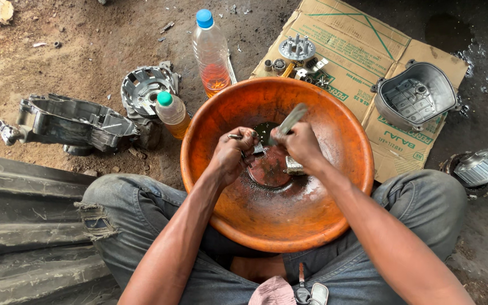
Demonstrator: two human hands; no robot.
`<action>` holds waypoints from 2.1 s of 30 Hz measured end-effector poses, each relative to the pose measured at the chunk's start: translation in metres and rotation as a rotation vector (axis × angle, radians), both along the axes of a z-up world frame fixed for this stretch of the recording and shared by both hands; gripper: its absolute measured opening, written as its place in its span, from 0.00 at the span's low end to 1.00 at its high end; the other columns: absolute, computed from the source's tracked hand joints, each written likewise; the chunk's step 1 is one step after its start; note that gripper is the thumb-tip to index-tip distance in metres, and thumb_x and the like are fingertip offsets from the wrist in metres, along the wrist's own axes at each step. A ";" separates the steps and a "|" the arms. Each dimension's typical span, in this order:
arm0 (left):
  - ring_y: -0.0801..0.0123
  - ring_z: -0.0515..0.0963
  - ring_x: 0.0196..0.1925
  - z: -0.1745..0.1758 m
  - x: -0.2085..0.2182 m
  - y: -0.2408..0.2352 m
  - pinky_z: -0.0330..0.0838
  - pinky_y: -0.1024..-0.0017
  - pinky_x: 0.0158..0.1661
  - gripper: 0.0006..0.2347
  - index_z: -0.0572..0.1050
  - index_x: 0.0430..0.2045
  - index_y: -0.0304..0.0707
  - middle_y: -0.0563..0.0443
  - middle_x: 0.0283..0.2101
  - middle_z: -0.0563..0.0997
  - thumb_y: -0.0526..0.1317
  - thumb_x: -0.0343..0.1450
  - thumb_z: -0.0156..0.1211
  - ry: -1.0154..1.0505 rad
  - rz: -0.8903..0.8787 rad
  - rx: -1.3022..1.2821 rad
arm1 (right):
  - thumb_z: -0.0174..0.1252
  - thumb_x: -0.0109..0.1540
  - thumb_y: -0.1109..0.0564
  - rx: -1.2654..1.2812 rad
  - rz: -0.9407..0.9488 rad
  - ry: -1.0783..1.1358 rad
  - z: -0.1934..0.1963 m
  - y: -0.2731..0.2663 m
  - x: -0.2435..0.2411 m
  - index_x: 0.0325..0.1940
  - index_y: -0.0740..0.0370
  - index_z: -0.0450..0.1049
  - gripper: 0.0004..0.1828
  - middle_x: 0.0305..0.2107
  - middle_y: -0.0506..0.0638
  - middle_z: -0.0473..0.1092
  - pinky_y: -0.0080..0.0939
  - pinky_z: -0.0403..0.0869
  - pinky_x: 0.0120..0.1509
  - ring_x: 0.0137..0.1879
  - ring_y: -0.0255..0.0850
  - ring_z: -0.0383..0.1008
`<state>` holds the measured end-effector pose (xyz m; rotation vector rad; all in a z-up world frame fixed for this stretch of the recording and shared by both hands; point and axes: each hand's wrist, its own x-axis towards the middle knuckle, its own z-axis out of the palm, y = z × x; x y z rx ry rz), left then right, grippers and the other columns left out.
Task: The person sits on the ground and scrubs a small metal mechanical part with a brush inside an orange plastic basin filled with liquid. The person repeatedly scrubs the part and dips it into the liquid, while other disassembled engine components and bottles are visible on the surrounding ground.
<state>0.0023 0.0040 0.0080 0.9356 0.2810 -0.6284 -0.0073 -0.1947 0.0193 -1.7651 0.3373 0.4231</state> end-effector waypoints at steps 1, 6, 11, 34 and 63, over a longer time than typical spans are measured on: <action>0.78 0.66 0.24 0.001 0.001 0.001 0.62 0.76 0.24 0.03 0.72 0.30 0.37 0.54 0.29 0.74 0.32 0.74 0.53 0.012 0.005 0.001 | 0.62 0.65 0.51 -0.207 0.117 0.075 -0.001 -0.004 0.000 0.38 0.64 0.82 0.12 0.26 0.55 0.75 0.46 0.69 0.31 0.28 0.40 0.69; 0.80 0.66 0.24 -0.003 0.007 0.006 0.61 0.78 0.25 0.05 0.74 0.32 0.39 0.56 0.29 0.72 0.38 0.76 0.55 0.043 0.046 -0.037 | 0.64 0.62 0.50 -0.645 0.629 0.356 -0.011 0.007 -0.008 0.46 0.55 0.81 0.12 0.25 0.48 0.77 0.43 0.71 0.34 0.28 0.34 0.74; 0.81 0.65 0.23 -0.008 0.014 0.014 0.60 0.79 0.22 0.07 0.73 0.30 0.39 0.58 0.28 0.72 0.40 0.75 0.59 0.024 0.067 -0.072 | 0.60 0.65 0.50 -0.933 0.791 0.203 -0.007 0.015 -0.008 0.54 0.58 0.78 0.15 0.28 0.52 0.76 0.49 0.76 0.37 0.32 0.40 0.75; 0.81 0.65 0.20 -0.009 0.019 0.021 0.59 0.79 0.21 0.05 0.74 0.31 0.33 0.57 0.25 0.74 0.32 0.69 0.66 0.011 0.088 0.044 | 0.66 0.59 0.42 -0.987 0.544 -0.156 -0.057 0.017 0.051 0.66 0.48 0.68 0.33 0.48 0.59 0.71 0.51 0.79 0.49 0.50 0.52 0.75; 0.78 0.65 0.24 -0.011 -0.002 -0.006 0.61 0.76 0.25 0.02 0.75 0.30 0.39 0.60 0.24 0.70 0.33 0.73 0.59 0.082 -0.093 -0.072 | 0.60 0.66 0.59 0.180 -0.017 -0.253 0.000 0.021 -0.011 0.42 0.68 0.78 0.07 0.32 0.51 0.78 0.34 0.77 0.36 0.33 0.34 0.76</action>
